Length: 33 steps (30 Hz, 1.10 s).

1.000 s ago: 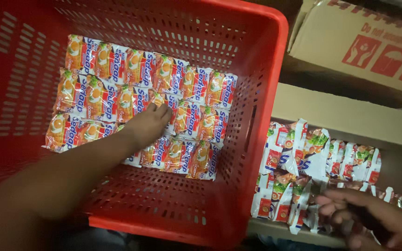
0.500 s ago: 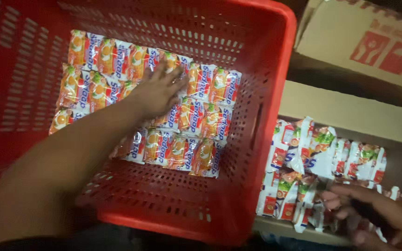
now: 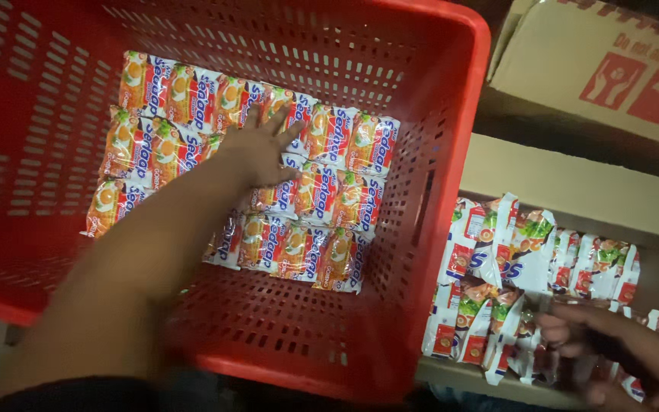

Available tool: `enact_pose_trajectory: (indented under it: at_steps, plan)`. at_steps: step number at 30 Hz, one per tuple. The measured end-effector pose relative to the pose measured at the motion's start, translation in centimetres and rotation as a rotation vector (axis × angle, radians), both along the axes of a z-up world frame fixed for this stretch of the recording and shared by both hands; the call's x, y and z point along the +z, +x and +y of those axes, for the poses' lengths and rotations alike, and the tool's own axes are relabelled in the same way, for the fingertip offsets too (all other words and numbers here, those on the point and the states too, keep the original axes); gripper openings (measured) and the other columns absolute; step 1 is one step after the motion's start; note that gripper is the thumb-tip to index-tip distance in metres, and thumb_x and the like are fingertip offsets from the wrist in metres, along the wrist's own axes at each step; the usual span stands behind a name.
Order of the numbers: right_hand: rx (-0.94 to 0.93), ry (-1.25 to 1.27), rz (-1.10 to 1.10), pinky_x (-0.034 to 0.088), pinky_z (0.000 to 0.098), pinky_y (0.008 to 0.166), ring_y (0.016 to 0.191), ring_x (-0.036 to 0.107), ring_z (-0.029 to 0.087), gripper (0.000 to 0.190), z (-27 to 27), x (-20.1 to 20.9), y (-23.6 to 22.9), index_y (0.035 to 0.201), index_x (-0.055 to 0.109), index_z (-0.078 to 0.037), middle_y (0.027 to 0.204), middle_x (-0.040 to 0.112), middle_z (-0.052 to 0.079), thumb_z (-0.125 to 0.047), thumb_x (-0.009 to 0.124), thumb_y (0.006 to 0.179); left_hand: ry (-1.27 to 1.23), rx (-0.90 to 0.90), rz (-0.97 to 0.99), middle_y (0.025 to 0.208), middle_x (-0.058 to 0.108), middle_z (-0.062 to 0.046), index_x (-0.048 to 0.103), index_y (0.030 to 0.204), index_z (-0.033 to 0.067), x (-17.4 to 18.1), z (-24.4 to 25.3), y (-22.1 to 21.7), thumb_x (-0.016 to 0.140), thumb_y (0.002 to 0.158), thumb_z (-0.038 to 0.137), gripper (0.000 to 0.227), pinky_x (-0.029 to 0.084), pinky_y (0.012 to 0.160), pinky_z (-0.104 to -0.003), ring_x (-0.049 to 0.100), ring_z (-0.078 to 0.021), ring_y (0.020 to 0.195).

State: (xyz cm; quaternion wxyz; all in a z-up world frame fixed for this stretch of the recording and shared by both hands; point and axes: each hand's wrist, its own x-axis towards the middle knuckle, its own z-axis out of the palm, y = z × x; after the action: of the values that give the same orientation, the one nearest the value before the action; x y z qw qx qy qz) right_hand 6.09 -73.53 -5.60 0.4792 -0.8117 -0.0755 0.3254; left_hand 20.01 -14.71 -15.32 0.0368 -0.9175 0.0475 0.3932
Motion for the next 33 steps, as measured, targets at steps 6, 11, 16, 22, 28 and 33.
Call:
enact_pose_trajectory:
  at_steps: [6,11,16,22,28,33]
  plan:
    - [0.050,0.021,0.257,0.070,0.0416,0.109,0.139,0.086,0.023,0.116,-8.4,-6.3,-0.4,0.162,0.054,-0.014,0.157,0.083,0.008,-0.028,0.104,0.059,-0.031,-0.107,0.014,0.184,-0.020,-0.007,-0.008,0.176,0.0381,0.1,1.3,-1.4,0.080,0.084,0.069,0.131,0.014,0.120,-0.085,-0.014,-0.0512,0.164]
    - [-0.821,-0.301,0.731,0.044,0.0675,0.103,0.120,0.063,0.062,0.039,-6.1,-12.6,3.1,0.148,0.064,0.015,0.130,0.070,0.050,-0.002,0.055,0.114,-0.058,0.066,0.075,0.185,-0.022,0.003,-0.001,0.176,0.0415,-0.4,2.3,-2.5,0.091,0.091,0.030,0.126,0.026,0.116,-0.089,-0.012,-0.0562,0.164]
    - [-0.721,-0.210,0.762,0.052,0.0632,0.085,0.094,0.061,0.046,0.031,-9.0,-14.8,2.6,0.126,0.070,0.018,0.102,0.063,0.034,-0.009,0.060,0.115,-0.083,0.072,0.100,0.183,-0.027,0.006,-0.005,0.176,0.0415,-0.8,2.5,-2.4,0.097,0.083,0.035,0.138,0.014,0.120,-0.088,-0.017,-0.0550,0.163]
    - [-0.049,-0.208,0.138,0.069,0.0407,0.107,0.130,0.089,0.023,0.114,-5.9,-4.4,1.5,0.160,0.060,-0.017,0.152,0.085,0.002,-0.028,0.090,0.050,0.037,-0.174,0.027,0.184,0.002,-0.020,0.020,0.173,0.0176,0.7,1.0,-2.2,0.079,0.095,0.032,0.099,0.039,0.122,-0.068,0.027,-0.0505,0.159]
    - [-0.210,0.071,-0.122,0.058,0.0399,0.112,0.123,0.080,0.029,0.090,1.1,0.7,0.8,0.154,0.061,0.003,0.141,0.082,0.021,-0.014,0.073,0.066,-0.046,-0.137,0.285,0.131,0.070,-0.010,0.060,0.148,0.0161,12.5,-7.2,-5.5,0.059,0.107,0.041,0.048,0.061,0.088,-0.052,0.069,-0.0341,0.118]
    - [-0.247,-0.214,-0.073,0.053,0.0336,0.112,0.131,0.073,0.014,0.059,3.9,7.3,2.7,0.146,0.070,-0.010,0.152,0.076,0.003,-0.012,0.072,0.087,-0.327,-0.155,0.181,0.116,0.074,-0.008,0.071,0.118,0.0205,21.5,-11.5,-12.2,0.063,0.104,0.053,0.036,0.056,0.084,-0.053,0.073,-0.0373,0.105]
